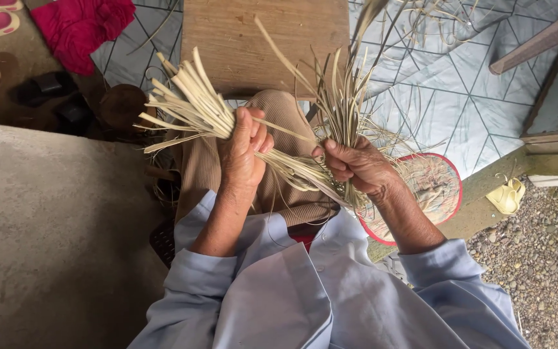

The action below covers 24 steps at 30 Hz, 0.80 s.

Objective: Gathering and aligning long straw strips into a bundle for weaving, using a wooden stick to help flatten and organize them.

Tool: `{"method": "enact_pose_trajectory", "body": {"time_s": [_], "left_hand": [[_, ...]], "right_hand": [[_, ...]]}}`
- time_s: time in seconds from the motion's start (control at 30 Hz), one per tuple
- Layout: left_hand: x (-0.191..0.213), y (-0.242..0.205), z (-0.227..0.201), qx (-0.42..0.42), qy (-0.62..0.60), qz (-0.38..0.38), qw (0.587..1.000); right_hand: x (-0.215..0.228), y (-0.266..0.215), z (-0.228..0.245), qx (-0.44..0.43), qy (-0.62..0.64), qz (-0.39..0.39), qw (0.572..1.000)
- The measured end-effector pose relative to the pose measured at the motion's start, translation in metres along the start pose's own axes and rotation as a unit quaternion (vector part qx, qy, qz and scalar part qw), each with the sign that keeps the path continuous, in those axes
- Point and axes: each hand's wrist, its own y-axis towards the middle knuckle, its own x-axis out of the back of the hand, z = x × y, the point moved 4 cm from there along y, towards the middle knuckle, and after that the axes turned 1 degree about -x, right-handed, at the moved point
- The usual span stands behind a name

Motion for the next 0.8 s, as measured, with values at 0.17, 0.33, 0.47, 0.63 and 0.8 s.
{"method": "enact_pose_trajectory", "body": {"time_s": [0.17, 0.33, 0.47, 0.63, 0.8], "left_hand": [[0.004, 0.0, 0.0, 0.025, 0.009, -0.024, 0.999], [-0.003, -0.001, -0.007, 0.031, 0.042, -0.02, 0.998], [-0.01, -0.006, -0.009, 0.049, 0.046, -0.016, 0.998], [-0.01, -0.005, -0.012, 0.068, 0.007, 0.014, 0.998], [-0.014, -0.004, -0.01, 0.055, 0.025, 0.032, 0.998]], "right_hand": [[0.004, 0.005, 0.004, 0.04, 0.024, -0.047, 0.998], [0.002, 0.004, 0.009, 0.045, 0.049, -0.1, 0.993], [0.016, 0.012, 0.002, 0.043, 0.025, -0.096, 0.994], [0.03, 0.017, 0.009, 0.038, -0.038, -0.089, 0.995], [0.042, 0.024, 0.003, 0.042, -0.063, -0.054, 0.996]]}}
